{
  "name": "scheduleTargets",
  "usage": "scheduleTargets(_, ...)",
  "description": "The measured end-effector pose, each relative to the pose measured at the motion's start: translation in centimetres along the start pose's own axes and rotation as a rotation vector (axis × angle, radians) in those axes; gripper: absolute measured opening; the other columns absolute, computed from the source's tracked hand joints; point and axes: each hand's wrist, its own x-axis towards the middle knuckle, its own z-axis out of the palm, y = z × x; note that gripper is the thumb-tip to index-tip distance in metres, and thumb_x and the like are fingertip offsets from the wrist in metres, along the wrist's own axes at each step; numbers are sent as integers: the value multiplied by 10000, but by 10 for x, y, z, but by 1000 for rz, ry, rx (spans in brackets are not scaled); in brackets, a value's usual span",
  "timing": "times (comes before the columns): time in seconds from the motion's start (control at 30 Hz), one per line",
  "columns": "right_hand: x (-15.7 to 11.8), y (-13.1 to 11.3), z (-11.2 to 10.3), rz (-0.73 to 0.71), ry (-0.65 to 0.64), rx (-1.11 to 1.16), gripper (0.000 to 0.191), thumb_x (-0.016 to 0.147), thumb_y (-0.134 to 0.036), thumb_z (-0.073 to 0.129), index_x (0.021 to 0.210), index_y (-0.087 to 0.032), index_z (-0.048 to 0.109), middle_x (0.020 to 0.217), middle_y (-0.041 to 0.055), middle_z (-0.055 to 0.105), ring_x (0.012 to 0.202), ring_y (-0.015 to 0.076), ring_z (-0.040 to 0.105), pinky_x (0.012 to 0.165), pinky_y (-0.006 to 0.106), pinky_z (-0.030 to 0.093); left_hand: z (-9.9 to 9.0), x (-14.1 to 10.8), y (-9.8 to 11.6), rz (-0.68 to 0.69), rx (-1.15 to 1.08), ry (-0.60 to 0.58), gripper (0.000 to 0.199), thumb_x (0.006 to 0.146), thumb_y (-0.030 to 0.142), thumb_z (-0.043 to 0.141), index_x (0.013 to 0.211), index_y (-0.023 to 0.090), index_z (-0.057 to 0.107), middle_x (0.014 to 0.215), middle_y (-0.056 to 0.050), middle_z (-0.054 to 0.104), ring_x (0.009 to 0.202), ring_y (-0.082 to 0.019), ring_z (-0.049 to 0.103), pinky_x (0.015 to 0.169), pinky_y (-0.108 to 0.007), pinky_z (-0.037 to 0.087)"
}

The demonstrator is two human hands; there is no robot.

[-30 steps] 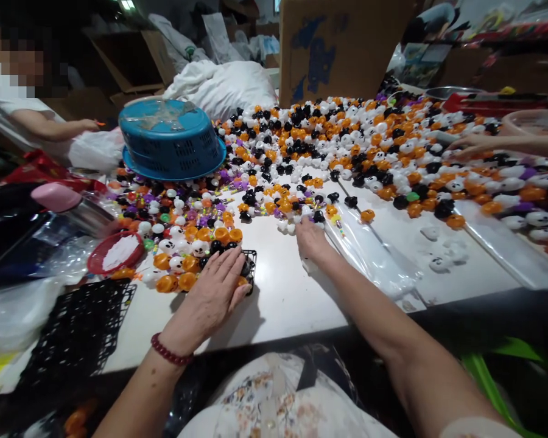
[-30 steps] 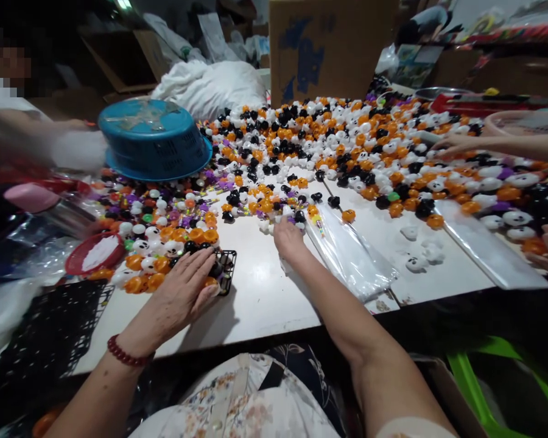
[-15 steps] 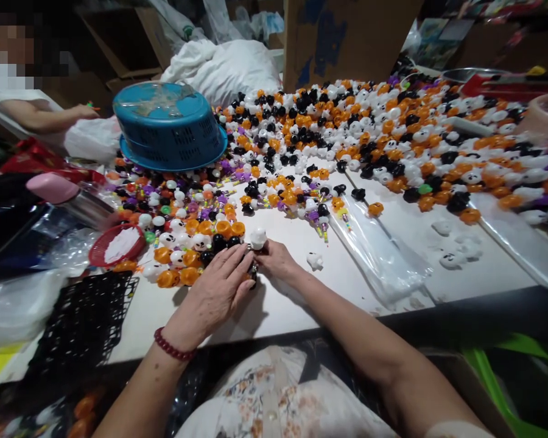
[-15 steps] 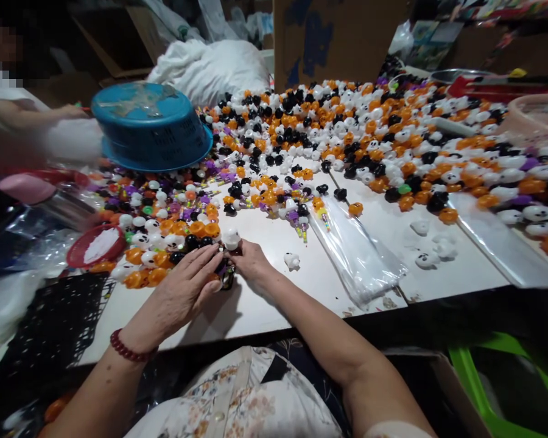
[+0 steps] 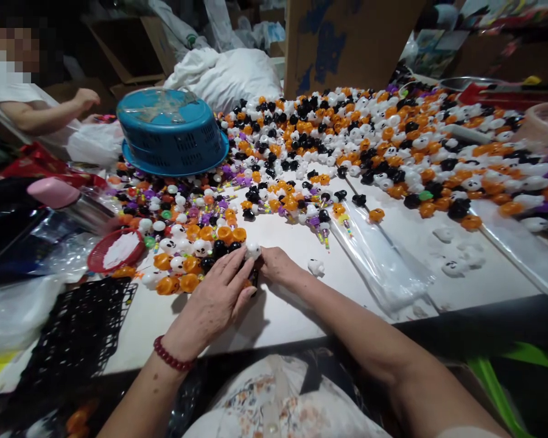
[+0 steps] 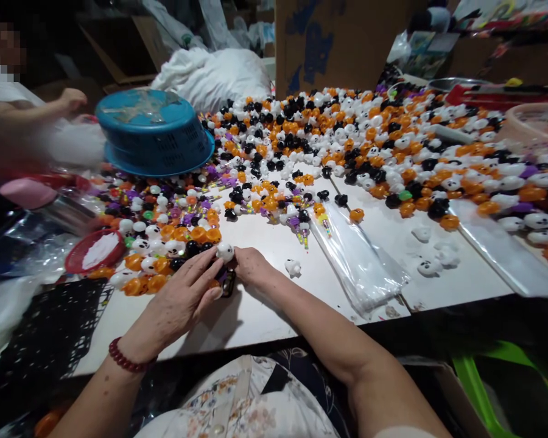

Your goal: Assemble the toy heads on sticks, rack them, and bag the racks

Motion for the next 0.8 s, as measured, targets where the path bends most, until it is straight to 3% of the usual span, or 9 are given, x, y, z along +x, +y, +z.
scheduleTargets(0.2,4,6,2,72,-31,157,208,813,-145,583,977,-187,703,800,7,700,712,146,584,625,212,404,4,-1,-7,67,44,82,615,983,290,475,1554,220,258,1525,-135,445,1402,-279,427,1134,-480,433)
scheduleTargets(0.37,0,6,7,84,68,247,178,843,-214,567,968,-193,691,850,3,702,736,147,589,626,210,417,10,0,-11,106,85,138,645,989,330,460,1572,215,207,1494,-132,491,1369,-274,470,1116,-460,436)
scheduleTargets(0.57,0,-3,3,-44,-27,-30,216,784,-109,556,944,-187,679,824,10,697,737,159,590,646,222,403,7,3,-8,95,84,135,666,984,355,469,1575,214,197,1513,-145,462,1387,-283,449,1116,-468,434)
scheduleTargets(0.8,9,1,16,-86,-93,-140,78,831,-169,604,819,-164,681,739,-6,665,668,144,555,571,217,368,-1,13,-8,85,92,79,632,965,439,492,1530,210,326,1577,-122,374,1444,-298,370,1167,-495,363)
